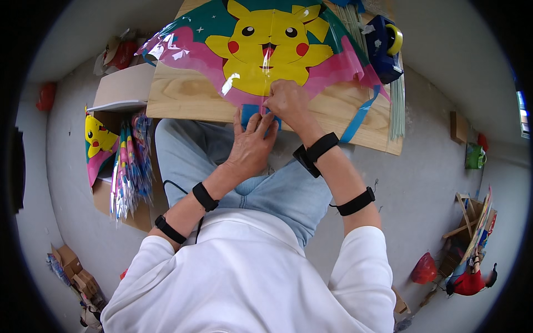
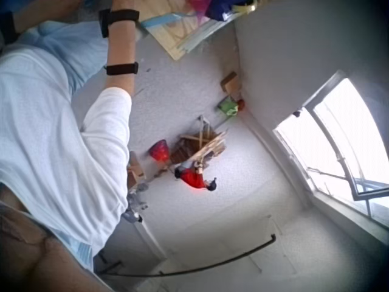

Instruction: The person assembles a Pikachu-themed kite by applying blue tape to secure the edges and attaching a blue ribbon to the frame. They fold and smooth the kite material, then roll it up on the wooden board.

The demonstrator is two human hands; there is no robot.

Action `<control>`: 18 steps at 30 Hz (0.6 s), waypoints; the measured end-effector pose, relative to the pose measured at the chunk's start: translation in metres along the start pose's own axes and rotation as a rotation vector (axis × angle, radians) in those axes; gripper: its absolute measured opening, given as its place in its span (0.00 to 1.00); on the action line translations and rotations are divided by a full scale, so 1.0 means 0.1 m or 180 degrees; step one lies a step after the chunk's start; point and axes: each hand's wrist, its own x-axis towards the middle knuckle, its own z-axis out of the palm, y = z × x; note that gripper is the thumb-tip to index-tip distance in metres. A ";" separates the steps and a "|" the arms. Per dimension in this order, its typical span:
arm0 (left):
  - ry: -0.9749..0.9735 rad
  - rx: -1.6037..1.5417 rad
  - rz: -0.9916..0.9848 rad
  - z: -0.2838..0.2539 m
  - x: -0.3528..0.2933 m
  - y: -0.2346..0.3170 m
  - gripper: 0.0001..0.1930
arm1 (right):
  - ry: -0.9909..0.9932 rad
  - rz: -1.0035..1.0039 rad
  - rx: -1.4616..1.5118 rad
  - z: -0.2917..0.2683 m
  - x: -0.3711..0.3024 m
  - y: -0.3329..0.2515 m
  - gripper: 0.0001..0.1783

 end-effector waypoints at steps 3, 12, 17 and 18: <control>-0.0034 -0.0007 0.0002 -0.03 0.02 0.01 0.29 | 0.0635 0.0610 -0.0175 -0.16 0.02 -0.06 0.10; -0.0082 -0.0019 0.0052 -0.11 0.04 0.04 0.28 | 0.3177 0.2085 0.0597 -1.53 0.01 1.53 0.20; -0.0146 0.0125 0.0145 -0.12 0.05 0.04 0.28 | 0.2445 0.2256 0.1785 -1.88 0.09 2.10 0.21; -0.0181 0.0170 0.0123 -0.12 0.04 0.04 0.29 | 0.2126 0.2324 0.2024 -1.94 0.14 2.00 0.20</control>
